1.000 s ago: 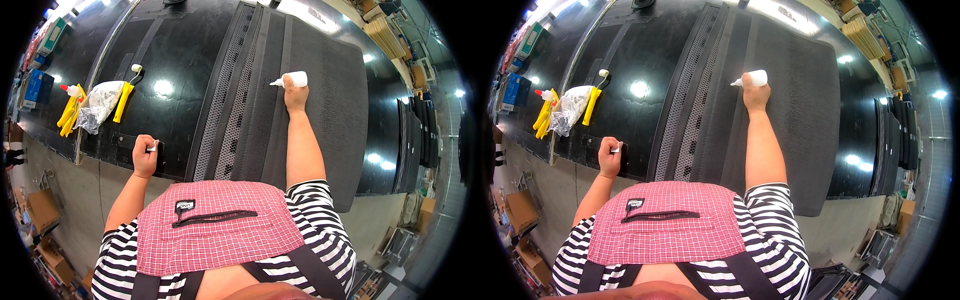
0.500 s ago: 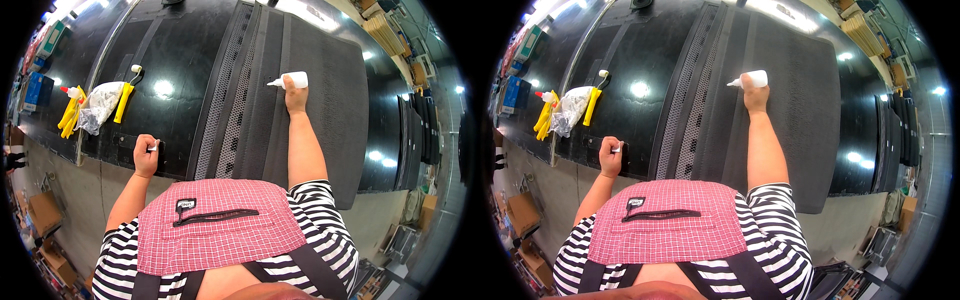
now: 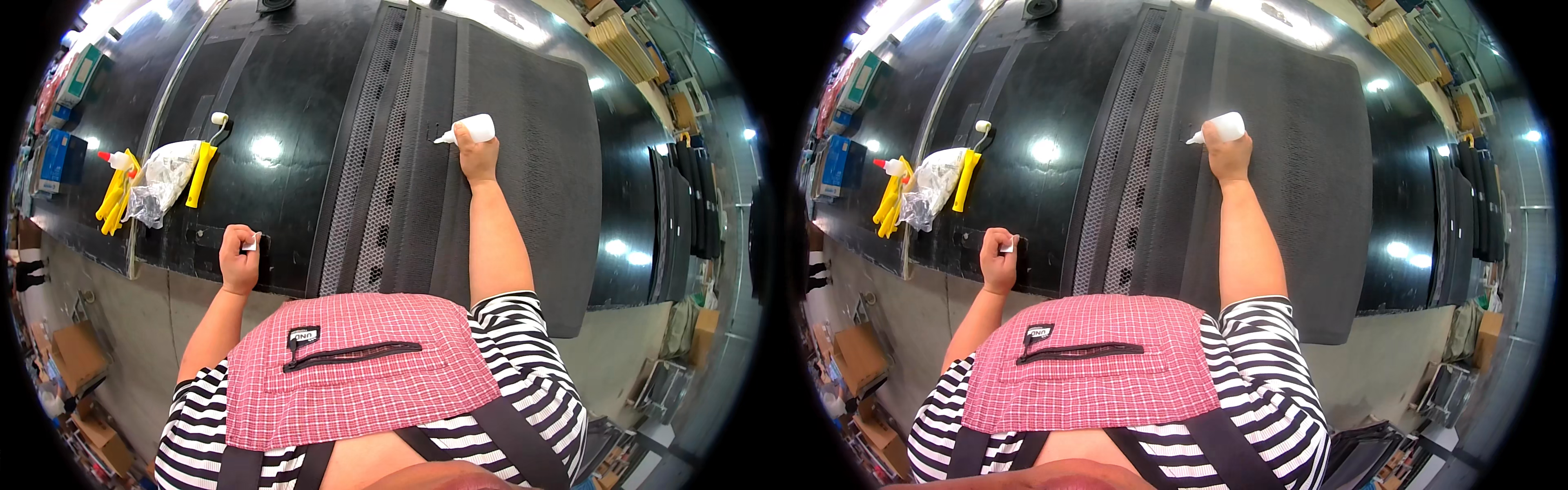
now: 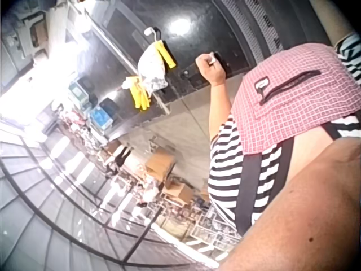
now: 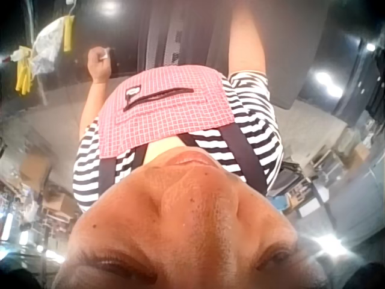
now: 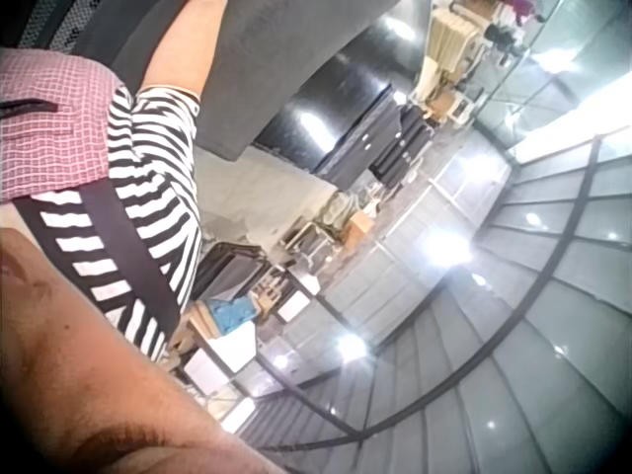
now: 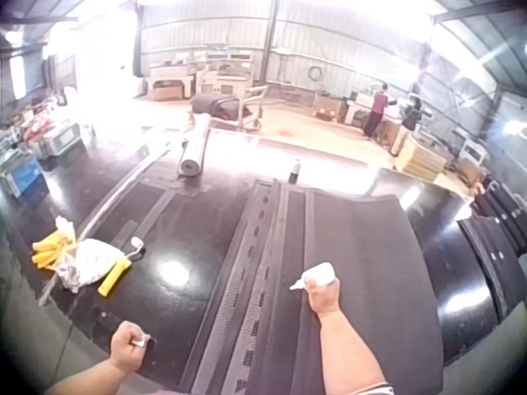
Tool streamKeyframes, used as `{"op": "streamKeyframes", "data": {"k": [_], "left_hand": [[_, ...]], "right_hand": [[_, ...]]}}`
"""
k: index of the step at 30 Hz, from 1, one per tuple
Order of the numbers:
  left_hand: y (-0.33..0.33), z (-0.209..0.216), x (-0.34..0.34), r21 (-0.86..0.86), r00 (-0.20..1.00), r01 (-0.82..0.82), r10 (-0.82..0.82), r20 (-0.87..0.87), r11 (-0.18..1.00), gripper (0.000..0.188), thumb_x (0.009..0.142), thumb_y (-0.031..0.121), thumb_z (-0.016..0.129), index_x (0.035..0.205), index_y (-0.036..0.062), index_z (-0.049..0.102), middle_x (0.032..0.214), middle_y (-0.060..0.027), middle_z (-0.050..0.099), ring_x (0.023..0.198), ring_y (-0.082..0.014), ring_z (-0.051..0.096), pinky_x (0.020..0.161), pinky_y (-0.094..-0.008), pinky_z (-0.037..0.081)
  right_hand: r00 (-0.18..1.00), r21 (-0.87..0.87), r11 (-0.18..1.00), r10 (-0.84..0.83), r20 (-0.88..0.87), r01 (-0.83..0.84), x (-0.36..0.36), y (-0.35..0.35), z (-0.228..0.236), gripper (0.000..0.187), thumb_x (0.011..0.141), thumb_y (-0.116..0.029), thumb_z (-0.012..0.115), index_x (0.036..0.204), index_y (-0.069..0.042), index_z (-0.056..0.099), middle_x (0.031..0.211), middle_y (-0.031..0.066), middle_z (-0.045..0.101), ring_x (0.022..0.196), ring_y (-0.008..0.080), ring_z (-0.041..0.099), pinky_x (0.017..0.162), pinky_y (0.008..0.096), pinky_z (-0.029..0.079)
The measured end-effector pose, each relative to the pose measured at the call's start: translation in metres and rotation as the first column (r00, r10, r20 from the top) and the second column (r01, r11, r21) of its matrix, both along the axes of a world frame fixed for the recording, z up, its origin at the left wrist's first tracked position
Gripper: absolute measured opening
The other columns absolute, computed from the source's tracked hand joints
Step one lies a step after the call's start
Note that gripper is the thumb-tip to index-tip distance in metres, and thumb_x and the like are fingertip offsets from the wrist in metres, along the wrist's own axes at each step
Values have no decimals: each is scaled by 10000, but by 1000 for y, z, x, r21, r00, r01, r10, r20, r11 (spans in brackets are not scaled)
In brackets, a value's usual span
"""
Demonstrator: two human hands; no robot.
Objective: The person applies glue to the back of a black mat using a squeeze bottle and smooths it with a yellow roller. They then place a white label on the mat and press it down. The person folds the mat and stacks it with others, then repeats the process on a second mat.
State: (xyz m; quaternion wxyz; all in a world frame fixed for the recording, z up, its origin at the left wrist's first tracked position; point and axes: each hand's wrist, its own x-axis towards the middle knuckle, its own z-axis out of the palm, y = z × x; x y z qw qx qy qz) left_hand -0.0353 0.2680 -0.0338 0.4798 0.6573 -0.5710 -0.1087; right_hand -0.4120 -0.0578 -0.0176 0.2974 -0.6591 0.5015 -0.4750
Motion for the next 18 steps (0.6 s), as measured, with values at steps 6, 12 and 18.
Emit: {"op": "streamKeyframes", "data": {"k": [6, 12, 18], "left_hand": [[0, 0, 0, 9, 1000, 9, -9, -15, 1000, 216, 887, -59, 705, 888, 52, 520, 908, -84, 571, 774, -208, 555, 720, -291, 473], [0, -1, 1, 2, 1000, 10, -10, -14, 1000, 221, 876, -60, 714, 887, 52, 524, 905, -90, 575, 762, -218, 557, 707, -299, 476], [0, -1, 1, 8, 1000, 7, -7, -13, 1000, 226, 870, -61, 715, 885, 53, 520, 903, -94, 575, 765, -226, 563, 711, -300, 478]], "right_hand": [[976, -5, 1000, -28, 217, 29, -2, -9, -8, 323, 896, -331, 697, 895, -9, 717, 873, 117, 749, 829, 276, 719, 783, 387, 535], [977, 74, 994, -93, 194, 80, 9, -23, -16, 275, 940, -274, 722, 1003, -7, 713, 956, 71, 730, 884, 193, 679, 813, 344, 516], [990, 54, 989, -133, -52, 136, 13, -30, -19, 308, 941, -309, 717, 981, -4, 729, 947, 94, 750, 880, 223, 707, 800, 361, 529]]}}
